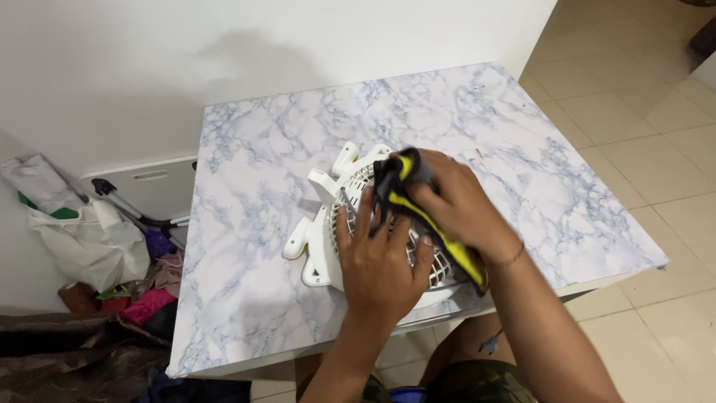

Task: The person cleans a small white fan using a grey cloth, wiping both the front and back of the fan's protective cage.

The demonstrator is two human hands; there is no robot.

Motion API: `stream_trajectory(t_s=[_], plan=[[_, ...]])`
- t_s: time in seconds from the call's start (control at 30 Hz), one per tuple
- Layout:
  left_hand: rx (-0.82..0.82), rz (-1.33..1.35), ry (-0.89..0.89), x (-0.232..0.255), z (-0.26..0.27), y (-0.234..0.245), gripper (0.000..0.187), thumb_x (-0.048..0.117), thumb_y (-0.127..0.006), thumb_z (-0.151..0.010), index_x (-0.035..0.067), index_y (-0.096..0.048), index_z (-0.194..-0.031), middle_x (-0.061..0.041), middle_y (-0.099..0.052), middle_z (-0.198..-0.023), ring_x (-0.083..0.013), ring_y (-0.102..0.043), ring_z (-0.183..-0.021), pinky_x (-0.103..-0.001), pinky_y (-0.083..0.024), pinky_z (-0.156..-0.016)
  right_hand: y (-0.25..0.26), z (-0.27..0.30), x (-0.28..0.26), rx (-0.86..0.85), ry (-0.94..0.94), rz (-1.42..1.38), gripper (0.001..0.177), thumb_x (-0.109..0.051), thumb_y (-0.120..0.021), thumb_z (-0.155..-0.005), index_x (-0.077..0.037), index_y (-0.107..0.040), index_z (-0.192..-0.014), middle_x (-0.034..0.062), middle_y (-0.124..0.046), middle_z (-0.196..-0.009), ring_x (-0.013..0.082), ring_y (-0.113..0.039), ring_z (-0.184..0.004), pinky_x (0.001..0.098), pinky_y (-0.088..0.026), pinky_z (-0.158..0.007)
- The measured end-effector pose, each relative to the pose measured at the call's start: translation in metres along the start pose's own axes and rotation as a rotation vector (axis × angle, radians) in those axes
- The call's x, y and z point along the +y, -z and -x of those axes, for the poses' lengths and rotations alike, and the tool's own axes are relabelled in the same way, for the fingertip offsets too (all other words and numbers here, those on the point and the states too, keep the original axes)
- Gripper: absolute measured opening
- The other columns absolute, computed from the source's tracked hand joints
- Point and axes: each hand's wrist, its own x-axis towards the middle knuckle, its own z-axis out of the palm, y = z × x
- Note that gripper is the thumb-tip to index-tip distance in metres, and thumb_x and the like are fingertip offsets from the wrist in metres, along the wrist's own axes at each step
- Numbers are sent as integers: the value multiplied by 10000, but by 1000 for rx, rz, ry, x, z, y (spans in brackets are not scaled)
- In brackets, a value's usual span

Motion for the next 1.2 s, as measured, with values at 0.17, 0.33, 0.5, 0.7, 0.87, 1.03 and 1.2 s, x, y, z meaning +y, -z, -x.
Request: stream_trajectory(t_s=[0.17, 0.33, 0.5, 0.7, 0.87, 1.03, 1.2], plan=[[57, -26, 18, 3, 0, -3, 486, 356, -576, -953, 35, -701, -1296, -186, -595, -1435, -384, -478, -1416, -640, -235, -1215, -8, -31, 29, -143, -425, -208, 265, -223, -589, -972, -10, -714, -1067, 38, -737, -868, 106, -629, -803, 286, -539, -743], [97, -38, 12, 3, 1, -4, 517, 368, -577, -946, 70, -677, -1356, -157, -561, -1510, -371, -477, -1437, -632, -234, -1205, -14, -18, 59, 62, -561, -491, 278, -237, -575, -1017, -28, -689, -1162, 6, -720, -984, 87, -621, -889, 267, -520, -808], [106, -43, 25, 5, 2, -5, 536, 368, -579, -924, 81, -670, -1368, -156, -554, -1516, -361, -478, -1433, -628, -223, -1209, -20, 11, 82, 257, -389, -638, 315, -177, -562, -1021, -45, -579, -1308, 5, -668, -1144, 69, -605, -1013, 249, -520, -885], [114, -58, 31, 5, 2, -6, 532, 356, -572, -924, 75, -674, -1364, -151, -557, -1515, -342, -473, -1440, -616, -215, -1220, -26, 59, 60, 284, -398, -432, 376, -190, -525, -1050, -10, -569, -1377, 71, -671, -1272, 145, -581, -1163, 294, -456, -1028], [102, -70, 41, 6, 3, -7, 521, 350, -572, -917, 75, -677, -1346, -138, -562, -1520, -334, -470, -1457, -610, -215, -1232, -28, 81, 24, 306, -239, -199, 463, -169, -517, -1020, -1, -470, -1449, 155, -576, -1410, 273, -541, -1325, 350, -392, -1117], [129, -37, 6, 7, -1, -1, 599, 387, -602, -868, 52, -660, -1362, -155, -549, -1505, -351, -459, -1432, -623, -202, -1204, -37, 101, 13, 378, -61, -143, 470, -61, -572, -915, -42, -505, -1380, 175, -518, -1511, 365, -436, -1490, 430, -316, -1247], [95, -10, 39, 5, 3, -2, 530, 281, -588, -923, 48, -623, -1397, -170, -546, -1531, -357, -449, -1462, -607, -214, -1222, -46, 119, 22, 447, 50, -61, 358, -3, -728, -834, -96, -578, -1145, 163, -531, -1478, 377, -432, -1517, 467, -343, -1266]])
